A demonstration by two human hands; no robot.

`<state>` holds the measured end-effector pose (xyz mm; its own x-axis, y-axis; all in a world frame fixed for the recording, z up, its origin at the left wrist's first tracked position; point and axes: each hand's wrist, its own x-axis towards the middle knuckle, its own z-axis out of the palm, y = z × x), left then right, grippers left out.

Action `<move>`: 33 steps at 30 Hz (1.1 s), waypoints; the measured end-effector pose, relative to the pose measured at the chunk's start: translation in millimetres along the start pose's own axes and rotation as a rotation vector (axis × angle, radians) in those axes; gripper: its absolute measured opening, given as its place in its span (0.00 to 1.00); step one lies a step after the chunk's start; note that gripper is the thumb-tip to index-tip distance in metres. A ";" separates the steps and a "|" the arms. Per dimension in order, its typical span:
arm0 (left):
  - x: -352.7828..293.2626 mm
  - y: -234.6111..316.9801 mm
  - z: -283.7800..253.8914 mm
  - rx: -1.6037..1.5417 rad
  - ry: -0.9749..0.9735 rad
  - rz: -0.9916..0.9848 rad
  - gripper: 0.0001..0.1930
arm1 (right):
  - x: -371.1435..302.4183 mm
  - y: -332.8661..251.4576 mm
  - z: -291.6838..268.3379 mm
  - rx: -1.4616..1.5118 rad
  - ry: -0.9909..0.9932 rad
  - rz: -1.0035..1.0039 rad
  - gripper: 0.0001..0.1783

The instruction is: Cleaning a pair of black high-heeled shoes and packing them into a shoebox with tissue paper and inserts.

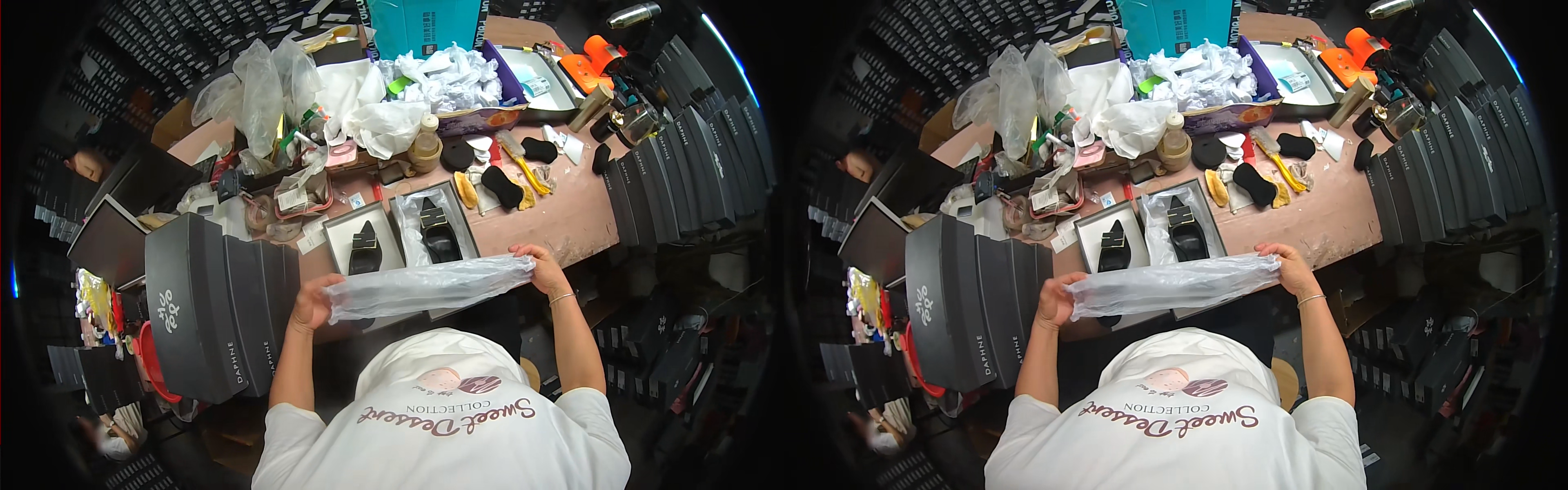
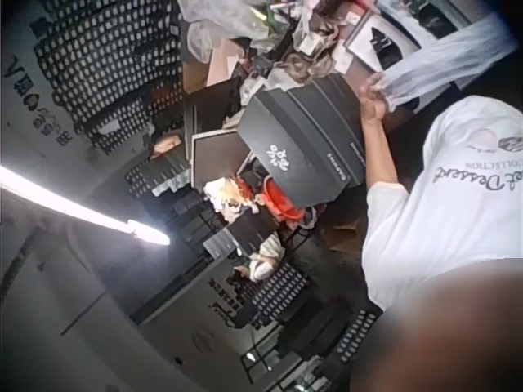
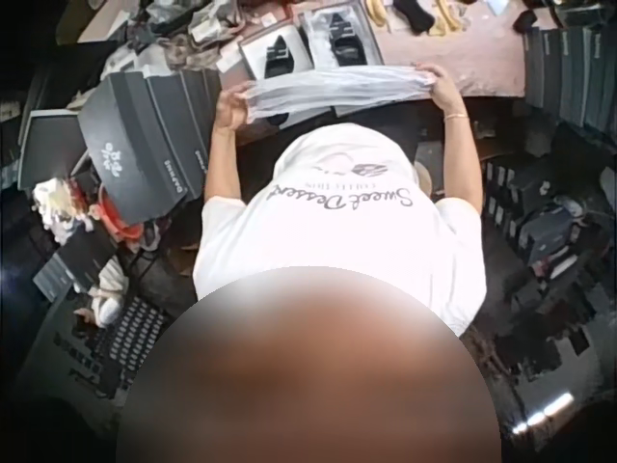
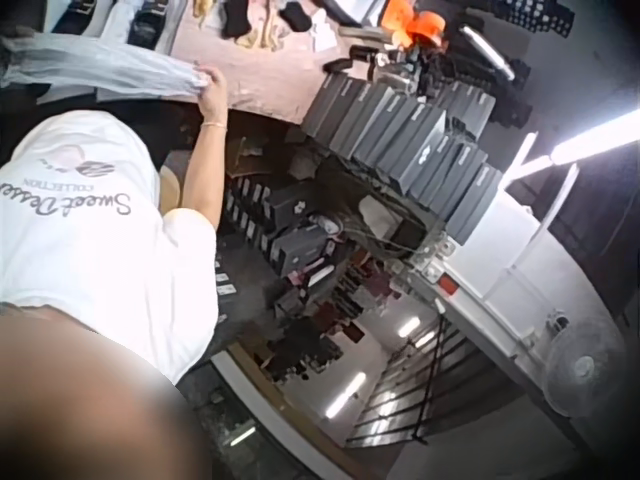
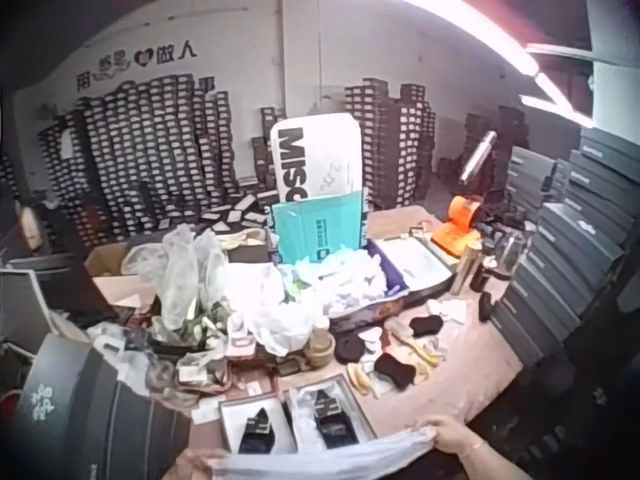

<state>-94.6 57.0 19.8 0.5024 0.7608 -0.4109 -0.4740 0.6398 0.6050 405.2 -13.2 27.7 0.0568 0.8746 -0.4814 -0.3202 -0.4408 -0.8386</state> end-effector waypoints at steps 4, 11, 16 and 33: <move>8.2 4.4 -13.9 0.661 0.247 0.007 0.08 | -3.4 15.6 -39.7 -0.073 -0.130 -0.027 0.08; -1.1 32.4 35.0 1.064 0.046 0.265 0.08 | -6.0 -55.6 73.2 -0.723 -0.248 -0.250 0.31; -15.5 59.7 86.8 1.233 -0.047 0.405 0.12 | 32.3 -39.3 150.0 -1.180 -0.632 -0.343 0.27; 2.1 58.6 90.6 1.462 0.000 0.491 0.17 | -12.0 -62.7 105.3 -1.006 -0.180 -0.602 0.31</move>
<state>-55.7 86.2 116.2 0.5137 0.8577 0.0219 0.5117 -0.3268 0.7946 325.1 25.3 113.0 -0.2153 0.9760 0.0341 0.6045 0.1606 -0.7802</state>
